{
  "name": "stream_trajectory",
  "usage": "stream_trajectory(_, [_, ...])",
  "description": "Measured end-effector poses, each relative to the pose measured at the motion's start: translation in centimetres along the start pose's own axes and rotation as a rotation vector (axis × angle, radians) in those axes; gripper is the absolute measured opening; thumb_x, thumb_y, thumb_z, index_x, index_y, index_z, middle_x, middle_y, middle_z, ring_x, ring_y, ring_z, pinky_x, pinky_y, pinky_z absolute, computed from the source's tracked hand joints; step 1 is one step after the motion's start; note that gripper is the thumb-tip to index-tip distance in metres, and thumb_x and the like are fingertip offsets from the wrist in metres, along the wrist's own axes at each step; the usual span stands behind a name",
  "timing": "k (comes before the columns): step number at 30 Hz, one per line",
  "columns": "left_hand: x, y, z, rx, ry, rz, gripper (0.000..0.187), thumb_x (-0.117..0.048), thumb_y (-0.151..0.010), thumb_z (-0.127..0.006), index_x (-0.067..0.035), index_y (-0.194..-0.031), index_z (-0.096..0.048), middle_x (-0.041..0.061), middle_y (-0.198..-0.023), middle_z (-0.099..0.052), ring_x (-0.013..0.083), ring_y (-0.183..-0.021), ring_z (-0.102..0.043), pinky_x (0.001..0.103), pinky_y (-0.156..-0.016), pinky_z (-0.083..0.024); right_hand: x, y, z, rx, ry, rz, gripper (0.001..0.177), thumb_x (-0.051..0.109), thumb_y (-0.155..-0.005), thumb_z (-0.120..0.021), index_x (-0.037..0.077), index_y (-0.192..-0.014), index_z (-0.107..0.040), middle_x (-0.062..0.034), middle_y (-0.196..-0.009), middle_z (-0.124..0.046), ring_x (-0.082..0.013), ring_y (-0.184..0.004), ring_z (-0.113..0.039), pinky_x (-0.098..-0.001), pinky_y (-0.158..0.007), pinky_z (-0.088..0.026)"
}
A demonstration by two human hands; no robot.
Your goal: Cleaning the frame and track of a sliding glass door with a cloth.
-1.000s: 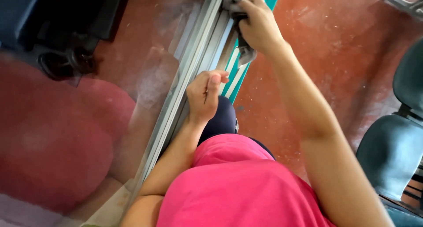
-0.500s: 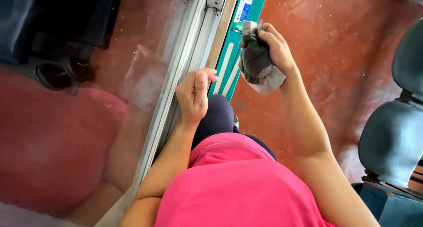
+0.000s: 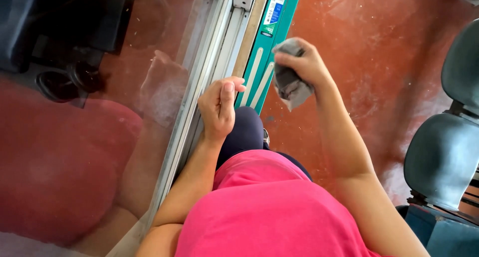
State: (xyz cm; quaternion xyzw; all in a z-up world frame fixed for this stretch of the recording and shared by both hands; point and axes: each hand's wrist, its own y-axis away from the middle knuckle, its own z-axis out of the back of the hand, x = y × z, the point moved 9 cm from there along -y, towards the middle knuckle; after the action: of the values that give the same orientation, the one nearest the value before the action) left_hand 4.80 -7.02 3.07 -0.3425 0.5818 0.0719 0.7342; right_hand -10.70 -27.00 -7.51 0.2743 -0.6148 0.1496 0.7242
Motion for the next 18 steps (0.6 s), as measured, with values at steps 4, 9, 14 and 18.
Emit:
stream_trajectory(4, [0.1,0.2,0.2,-0.052,-0.06,-0.164,0.039,-0.018,-0.112,-0.039,-0.008,-0.095,-0.074,0.001,-0.081,-0.073,0.0201,-0.079,-0.072,0.033,-0.08,-0.057,-0.3,0.3,-0.7,0.045,0.437,-0.001,0.054,0.031,-0.078,-0.089,0.02,-0.127,-0.068,-0.0111,-0.11,-0.071,-0.0273,-0.107,-0.065,-0.0432,-0.096,-0.051])
stream_trajectory(9, [-0.1,0.2,0.2,-0.05,-0.076,-0.172,0.038,-0.02,-0.112,-0.041,-0.008,-0.099,-0.075,0.002,-0.081,-0.074,0.0214,-0.079,-0.072,0.031,-0.081,-0.057,-1.3,-0.2,-0.4,0.087,0.473,-0.026,0.054,0.041,-0.082,-0.086,0.02,-0.128,-0.07,-0.0113,-0.114,-0.073,-0.025,-0.109,-0.067,-0.0436,-0.097,-0.052])
stream_trajectory(14, [0.1,0.2,0.2,-0.06,-0.079,-0.189,0.037,-0.021,-0.111,-0.043,-0.009,-0.099,-0.075,0.001,-0.081,-0.074,0.0213,-0.077,-0.072,0.031,-0.078,-0.057,-4.0,-2.3,3.2,-0.146,0.543,-0.02,0.045,0.055,-0.087,-0.086,0.02,-0.106,-0.066,-0.0106,-0.087,-0.07,-0.0284,-0.085,-0.07,-0.0414,-0.072,-0.055])
stream_trajectory(18, [-1.2,-0.2,0.1,0.0,-0.05,-0.027,0.026,-0.012,-0.106,-0.046,0.0,-0.098,-0.068,0.005,-0.084,-0.07,0.0143,-0.064,-0.051,0.028,-0.061,-0.042,0.6,-0.6,1.3,-0.259,0.41,0.224,0.02,0.017,-0.1,-0.068,0.007,-0.114,-0.059,-0.0051,-0.094,-0.068,-0.0157,-0.079,-0.061,-0.0292,-0.069,-0.052])
